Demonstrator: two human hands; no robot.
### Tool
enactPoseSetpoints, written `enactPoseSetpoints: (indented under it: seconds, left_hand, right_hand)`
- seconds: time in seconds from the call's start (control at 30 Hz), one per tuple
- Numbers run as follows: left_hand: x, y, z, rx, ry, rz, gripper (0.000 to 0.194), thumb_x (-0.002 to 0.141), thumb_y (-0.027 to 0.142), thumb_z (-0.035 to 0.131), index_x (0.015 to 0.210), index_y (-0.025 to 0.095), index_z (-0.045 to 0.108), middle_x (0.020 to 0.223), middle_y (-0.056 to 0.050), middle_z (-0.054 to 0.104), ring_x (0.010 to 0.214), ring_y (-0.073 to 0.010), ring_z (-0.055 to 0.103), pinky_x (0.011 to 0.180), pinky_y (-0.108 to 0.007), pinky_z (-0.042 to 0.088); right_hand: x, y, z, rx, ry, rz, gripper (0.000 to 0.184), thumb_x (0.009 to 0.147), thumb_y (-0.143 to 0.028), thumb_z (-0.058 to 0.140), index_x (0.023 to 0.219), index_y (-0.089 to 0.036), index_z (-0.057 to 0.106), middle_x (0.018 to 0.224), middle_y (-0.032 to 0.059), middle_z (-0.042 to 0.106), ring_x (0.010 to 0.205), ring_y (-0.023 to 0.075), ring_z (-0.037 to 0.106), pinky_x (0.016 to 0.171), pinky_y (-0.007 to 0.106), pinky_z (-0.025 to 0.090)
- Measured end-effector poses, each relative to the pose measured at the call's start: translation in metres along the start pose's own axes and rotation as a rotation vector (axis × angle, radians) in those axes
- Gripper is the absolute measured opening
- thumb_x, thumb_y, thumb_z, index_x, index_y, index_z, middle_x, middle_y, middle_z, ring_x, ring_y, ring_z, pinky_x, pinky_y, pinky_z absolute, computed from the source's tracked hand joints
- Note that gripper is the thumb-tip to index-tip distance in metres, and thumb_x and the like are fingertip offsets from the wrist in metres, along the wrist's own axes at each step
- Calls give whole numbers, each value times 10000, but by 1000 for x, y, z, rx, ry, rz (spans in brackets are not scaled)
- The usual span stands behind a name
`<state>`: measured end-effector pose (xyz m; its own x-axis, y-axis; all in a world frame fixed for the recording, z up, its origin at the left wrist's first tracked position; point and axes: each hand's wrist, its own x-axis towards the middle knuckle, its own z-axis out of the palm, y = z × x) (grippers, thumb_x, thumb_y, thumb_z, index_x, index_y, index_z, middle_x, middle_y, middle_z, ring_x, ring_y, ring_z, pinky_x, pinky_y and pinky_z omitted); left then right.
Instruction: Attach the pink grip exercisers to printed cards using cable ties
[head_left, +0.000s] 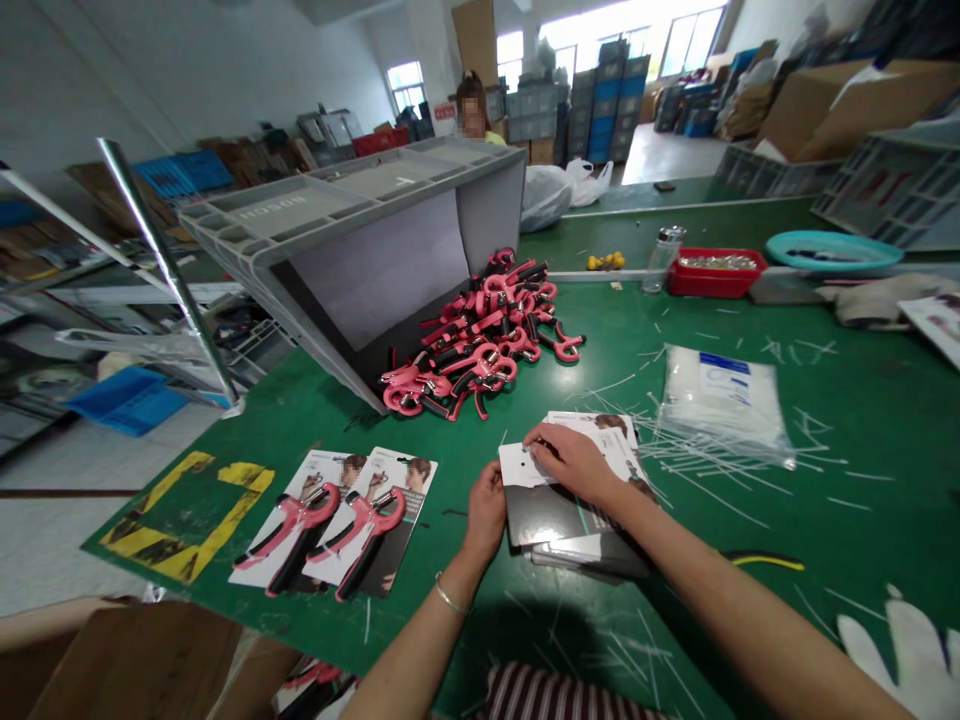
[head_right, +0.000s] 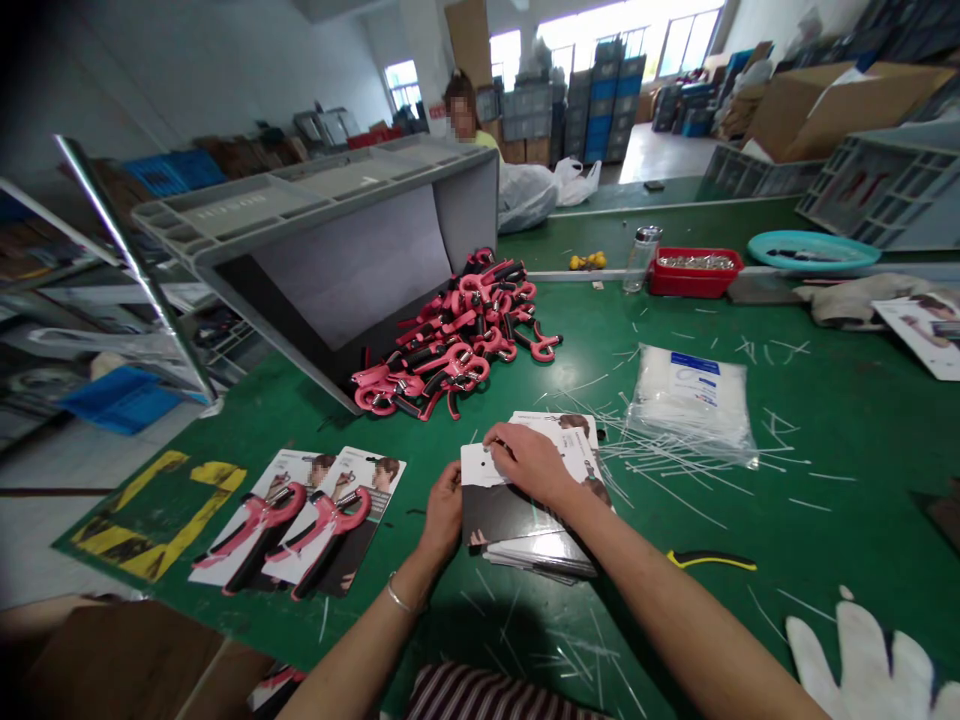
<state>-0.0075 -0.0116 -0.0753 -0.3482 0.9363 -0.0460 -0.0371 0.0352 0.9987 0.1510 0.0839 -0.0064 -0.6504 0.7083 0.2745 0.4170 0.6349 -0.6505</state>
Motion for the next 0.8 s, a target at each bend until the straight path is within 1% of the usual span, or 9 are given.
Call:
enactPoseSetpoints:
  seconds: [0.07, 0.17, 0.3, 0.4, 0.5, 0.57, 0.63, 0.7, 0.8]
  left_hand:
    - [6, 1, 5, -41, 10, -27, 303, 761, 265, 666, 1041, 152, 685, 971, -60, 729, 838, -190, 655, 785, -288, 497]
    - [11, 1, 6, -44, -26, -40, 329, 735, 267, 698, 1040, 145, 710, 982, -63, 741, 868, -207, 666, 813, -301, 498]
    - [12, 0, 4, -160, -27, -87, 341, 734, 297, 719, 1037, 140, 701, 979, -62, 742, 911, -212, 670, 852, -316, 494]
    - [12, 1, 5, -316, -27, -124, 351, 717, 306, 756, 1007, 139, 651, 976, -69, 736, 897, -200, 678, 849, -314, 498]
    - [15, 4, 3, -399, -67, -100, 432, 707, 295, 785, 1055, 166, 564, 1017, -72, 725, 896, -186, 682, 829, -304, 503]
    - [17, 6, 1, -368, -106, -73, 464, 708, 298, 790, 1075, 176, 533, 1034, -72, 719, 882, -179, 680, 796, -288, 506]
    - [19, 5, 0, -300, -130, -53, 452, 714, 293, 786, 1070, 174, 534, 1027, -68, 719, 864, -172, 676, 760, -266, 502]
    - [18, 4, -1, -253, -130, -41, 426, 728, 275, 774, 1072, 173, 544, 1021, -61, 718, 862, -166, 672, 745, -252, 496]
    - [14, 1, 0, -262, -119, -39, 430, 744, 255, 762, 1105, 181, 540, 1035, -58, 714, 899, -170, 671, 770, -259, 501]
  right_hand:
    - [0, 1, 0, 1, -3, -28, 187, 930, -159, 479, 991, -208, 649, 964, 31, 681, 924, 178, 599, 832, 288, 431]
    - [-1, 1, 1, -25, -17, -71, 234, 924, -113, 455, 963, -203, 668, 964, 34, 676, 943, 174, 596, 860, 287, 432]
    - [-2, -4, 2, -172, -8, -128, 210, 926, -146, 480, 1022, -184, 663, 978, 64, 661, 948, 196, 586, 865, 310, 434]
    - [-3, -8, 3, -254, -16, -166, 163, 922, -197, 523, 1018, -180, 654, 954, 69, 648, 927, 206, 582, 843, 319, 436]
    - [-4, -9, 2, -274, -26, -182, 125, 910, -232, 569, 995, -187, 649, 940, 60, 643, 910, 206, 582, 818, 315, 435]
    - [-4, -8, 3, -277, -24, -178, 111, 908, -240, 582, 983, -191, 647, 933, 56, 641, 905, 205, 582, 806, 311, 434]
    - [-3, -7, 3, -269, -21, -166, 107, 919, -234, 571, 979, -194, 649, 929, 53, 643, 903, 202, 584, 808, 309, 433]
    - [-3, -6, 4, -245, -18, -154, 122, 936, -225, 546, 990, -196, 652, 942, 53, 649, 917, 198, 588, 826, 310, 434]
    - [-2, -4, 5, -197, -10, -136, 150, 955, -217, 518, 1018, -195, 652, 971, 54, 660, 943, 192, 593, 849, 307, 437]
